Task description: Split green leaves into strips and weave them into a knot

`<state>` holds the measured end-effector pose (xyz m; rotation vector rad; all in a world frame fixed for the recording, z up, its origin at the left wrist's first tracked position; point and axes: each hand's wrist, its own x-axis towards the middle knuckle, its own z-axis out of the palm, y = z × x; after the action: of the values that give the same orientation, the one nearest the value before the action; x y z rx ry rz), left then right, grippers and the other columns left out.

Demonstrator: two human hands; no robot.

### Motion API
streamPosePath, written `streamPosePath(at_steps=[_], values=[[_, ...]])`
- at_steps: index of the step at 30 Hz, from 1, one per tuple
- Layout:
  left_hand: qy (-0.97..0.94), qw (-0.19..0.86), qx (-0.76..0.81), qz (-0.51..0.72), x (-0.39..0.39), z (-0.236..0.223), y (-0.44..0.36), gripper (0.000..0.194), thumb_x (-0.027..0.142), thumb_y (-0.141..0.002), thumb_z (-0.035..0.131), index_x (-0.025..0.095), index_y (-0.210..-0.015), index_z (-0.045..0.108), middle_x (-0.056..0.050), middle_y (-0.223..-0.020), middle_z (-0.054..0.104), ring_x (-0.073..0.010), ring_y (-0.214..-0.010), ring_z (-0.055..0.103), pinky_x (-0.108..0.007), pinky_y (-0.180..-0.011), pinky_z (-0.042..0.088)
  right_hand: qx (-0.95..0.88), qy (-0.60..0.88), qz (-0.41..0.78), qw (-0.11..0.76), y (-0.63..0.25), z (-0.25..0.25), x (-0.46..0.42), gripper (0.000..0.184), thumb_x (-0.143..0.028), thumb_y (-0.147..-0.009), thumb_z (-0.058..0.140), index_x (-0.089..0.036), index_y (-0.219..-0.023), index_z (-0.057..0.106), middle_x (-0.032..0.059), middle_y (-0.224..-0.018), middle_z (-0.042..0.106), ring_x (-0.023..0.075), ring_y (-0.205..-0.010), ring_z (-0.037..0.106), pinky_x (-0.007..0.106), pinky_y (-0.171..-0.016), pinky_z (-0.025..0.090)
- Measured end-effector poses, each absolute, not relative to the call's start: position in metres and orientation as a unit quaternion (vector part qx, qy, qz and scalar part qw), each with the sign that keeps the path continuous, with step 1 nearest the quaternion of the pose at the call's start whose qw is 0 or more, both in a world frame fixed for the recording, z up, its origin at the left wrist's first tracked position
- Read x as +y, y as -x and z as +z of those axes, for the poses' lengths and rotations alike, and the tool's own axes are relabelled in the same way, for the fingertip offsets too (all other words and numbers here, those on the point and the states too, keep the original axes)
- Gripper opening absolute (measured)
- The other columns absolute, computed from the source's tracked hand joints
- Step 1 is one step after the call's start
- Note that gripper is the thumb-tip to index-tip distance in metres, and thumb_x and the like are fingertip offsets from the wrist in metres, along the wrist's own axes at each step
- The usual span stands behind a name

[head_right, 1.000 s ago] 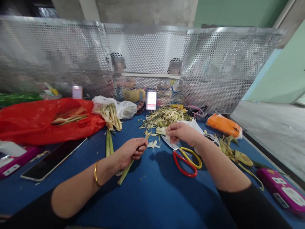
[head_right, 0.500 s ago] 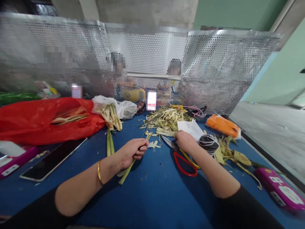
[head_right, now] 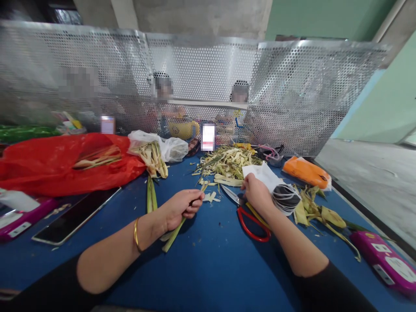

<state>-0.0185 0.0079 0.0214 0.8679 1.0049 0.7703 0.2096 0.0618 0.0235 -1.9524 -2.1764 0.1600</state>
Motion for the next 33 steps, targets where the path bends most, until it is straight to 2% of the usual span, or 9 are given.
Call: streamPosePath(at_steps=[4, 8, 12, 15, 18, 22, 29, 31, 33], values=[[-0.393, 0.719, 0.458, 0.345, 0.008, 0.022, 0.018, 0.016, 0.025, -0.084, 0.041, 0.018, -0.07, 0.042, 0.01, -0.052, 0.028, -0.0029, -0.037, 0.017, -0.016, -0.037, 0.009, -0.736, 0.662, 0.025, 0.138, -0.203, 0.037, 0.051, 0.017, -0.021, -0.093, 0.034, -0.018, -0.1, 0.049, 0.0057, -0.075, 0.065, 0.0184, -0.068, 0.059, 0.026, -0.057, 0.029], [-0.391, 0.717, 0.464, 0.343, 0.007, 0.023, 0.018, 0.013, 0.024, -0.081, 0.043, 0.018, -0.07, 0.043, 0.009, -0.051, 0.03, -0.0028, -0.037, 0.021, -0.015, -0.037, 0.011, -0.775, 0.621, -0.04, 0.113, -0.193, 0.039, 0.032, 0.013, -0.019, -0.092, 0.037, -0.018, -0.097, 0.048, 0.0055, -0.073, 0.064, 0.0182, -0.062, 0.057, 0.027, -0.054, 0.023], [-0.396, 0.708, 0.472, 0.347, 0.006, 0.023, 0.017, 0.012, 0.026, -0.075, 0.05, 0.016, -0.07, 0.047, 0.004, -0.057, 0.045, -0.0036, -0.041, 0.036, -0.016, -0.036, 0.014, -0.83, 0.537, -0.107, 0.107, -0.187, 0.032, 0.011, 0.013, -0.013, -0.09, 0.037, -0.018, -0.09, 0.049, 0.0037, -0.068, 0.061, 0.0167, -0.059, 0.054, 0.028, -0.053, 0.023], [-0.396, 0.699, 0.481, 0.35, 0.004, 0.021, 0.016, 0.013, 0.026, -0.07, 0.055, 0.014, -0.068, 0.051, -0.004, -0.07, 0.06, -0.006, -0.05, 0.05, -0.016, -0.035, 0.016, -0.888, 0.408, -0.142, 0.157, -0.18, 0.027, -0.009, 0.017, -0.009, -0.09, 0.035, -0.018, -0.086, 0.05, 0.0033, -0.068, 0.059, 0.0166, -0.061, 0.052, 0.027, -0.057, 0.028], [-0.388, 0.721, 0.474, 0.324, 0.003, 0.018, 0.014, 0.015, 0.028, -0.068, 0.059, 0.014, -0.067, 0.053, -0.008, -0.078, 0.066, -0.0085, -0.056, 0.057, -0.016, -0.036, 0.016, -0.931, 0.269, -0.152, 0.191, -0.167, 0.024, -0.03, 0.021, -0.01, -0.093, 0.032, -0.017, -0.086, 0.051, 0.0041, -0.072, 0.058, 0.0165, -0.062, 0.049, 0.028, -0.06, 0.032], [-0.347, 0.796, 0.42, 0.263, 0.002, 0.014, 0.013, 0.016, 0.025, -0.066, 0.063, 0.014, -0.065, 0.052, -0.011, -0.08, 0.068, -0.0098, -0.056, 0.058, -0.014, -0.035, 0.015, -0.955, 0.197, -0.131, 0.177, -0.146, 0.021, -0.051, 0.023, -0.013, -0.094, 0.033, -0.016, -0.083, 0.052, 0.0041, -0.074, 0.058, 0.0168, -0.068, 0.051, 0.031, -0.07, 0.037], [-0.327, 0.842, 0.381, 0.196, 0.001, 0.015, 0.015, 0.019, 0.024, -0.069, 0.064, 0.012, -0.063, 0.051, -0.012, -0.084, 0.066, -0.0119, -0.06, 0.06, -0.013, -0.033, 0.015, -0.97, 0.115, -0.181, 0.117, -0.133, 0.003, -0.062, 0.018, -0.017, -0.093, 0.038, -0.015, -0.087, 0.055, 0.0033, -0.07, 0.058, 0.0174, -0.061, 0.05, 0.034, -0.062, 0.034], [-0.33, 0.846, 0.372, 0.193, 0.001, 0.015, 0.016, 0.016, 0.023, -0.071, 0.062, 0.012, -0.065, 0.051, -0.01, -0.083, 0.064, -0.0075, -0.052, 0.053, -0.013, -0.033, 0.016, -0.97, 0.113, -0.182, 0.111, -0.132, 0.001, -0.063, 0.018, -0.018, -0.094, 0.038, -0.015, -0.088, 0.055, 0.0032, -0.07, 0.058, 0.0176, -0.061, 0.05, 0.034, -0.062, 0.034], [-0.326, 0.85, 0.365, 0.196, 0.001, 0.016, 0.016, 0.013, 0.019, -0.074, 0.059, 0.013, -0.067, 0.05, -0.004, -0.071, 0.058, -0.0032, -0.043, 0.04, -0.013, -0.033, 0.014, -0.972, 0.122, -0.168, 0.108, -0.133, 0.004, -0.065, 0.018, -0.018, -0.094, 0.039, -0.016, -0.086, 0.055, 0.0025, -0.069, 0.057, 0.0173, -0.061, 0.05, 0.033, -0.059, 0.033]])
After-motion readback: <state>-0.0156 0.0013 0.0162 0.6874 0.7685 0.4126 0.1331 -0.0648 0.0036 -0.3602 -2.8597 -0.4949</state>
